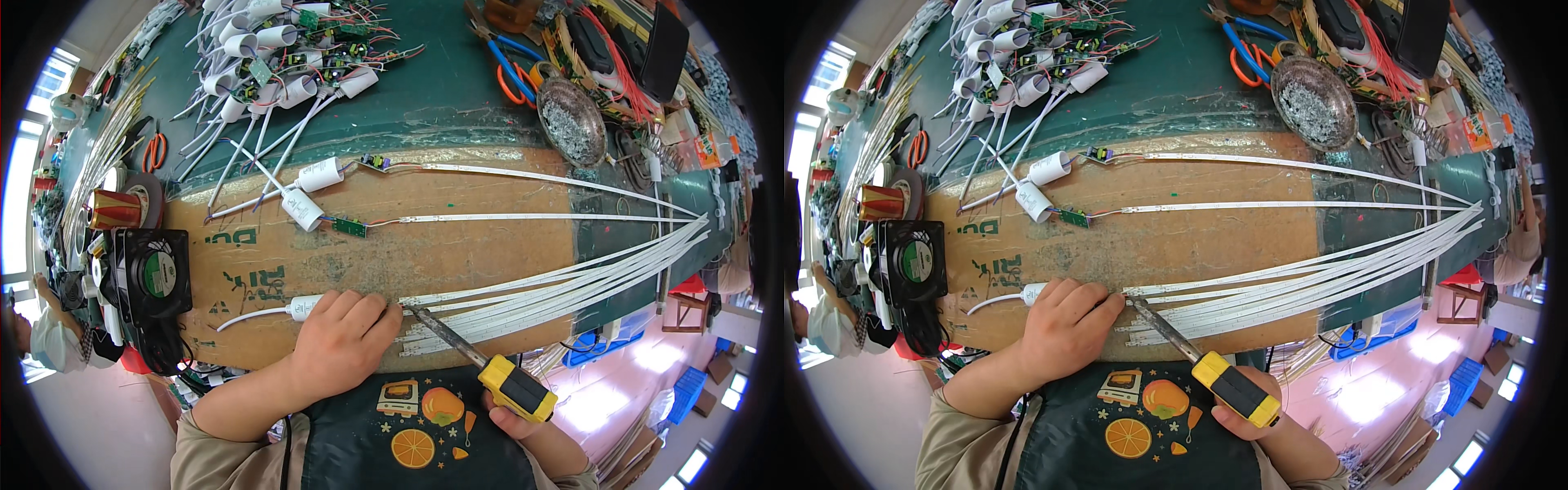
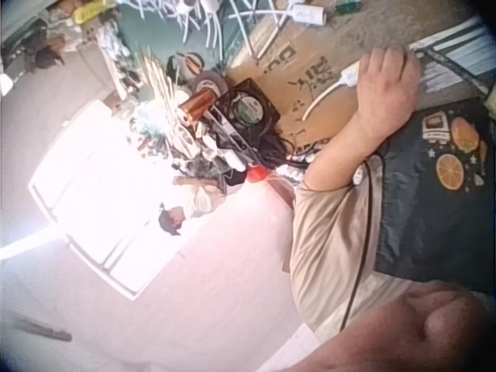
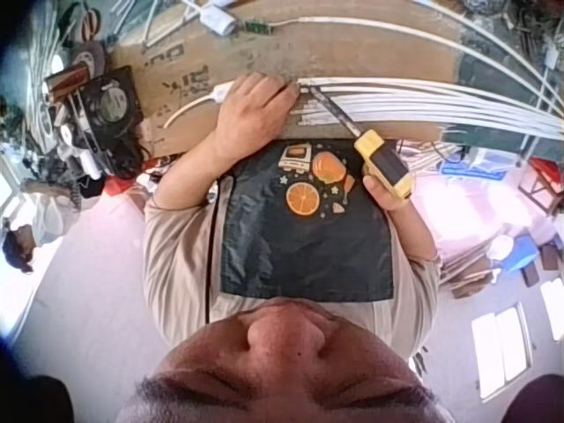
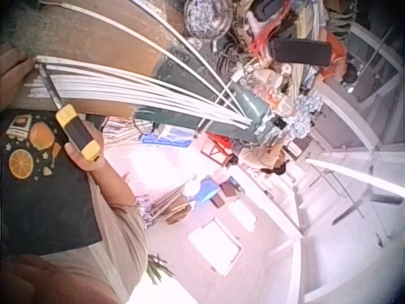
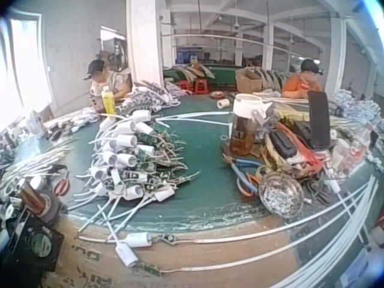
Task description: The person assembles LED lighting components by taking driver units from a pile, positioning their wires against LED strips, and soldering the connections using a soldering gun.
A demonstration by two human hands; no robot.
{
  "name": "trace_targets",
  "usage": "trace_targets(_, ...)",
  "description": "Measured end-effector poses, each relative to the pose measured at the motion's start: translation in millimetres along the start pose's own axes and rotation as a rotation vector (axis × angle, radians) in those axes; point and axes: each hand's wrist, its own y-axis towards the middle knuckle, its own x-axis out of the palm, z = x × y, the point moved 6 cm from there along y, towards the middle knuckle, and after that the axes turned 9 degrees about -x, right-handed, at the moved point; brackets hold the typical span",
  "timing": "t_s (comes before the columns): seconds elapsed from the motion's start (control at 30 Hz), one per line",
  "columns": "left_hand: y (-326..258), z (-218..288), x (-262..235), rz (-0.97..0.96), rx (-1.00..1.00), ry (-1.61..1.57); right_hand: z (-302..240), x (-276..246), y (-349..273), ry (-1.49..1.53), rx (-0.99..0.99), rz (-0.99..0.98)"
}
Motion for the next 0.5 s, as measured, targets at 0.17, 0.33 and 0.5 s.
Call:
trace_targets(0.17, -0.1, 0.6, 0.7, -0.010, 0.008, 0.010, 1.5, 0.3, -1.2, 0.007, 0.033, 0.014)
trace_targets(0.33, -0.1, 1.2, 0.5, -0.020, 0.009, 0.006, 3.5, -0.6, -3.2, -0.047, 0.045, -0.019)
trace_targets(0.5, -1.4, 1.9, 1.3, -0.032, 0.016, 0.018, 8.4, -0.8, -9.6, -0.048, 0.074, 0.022)
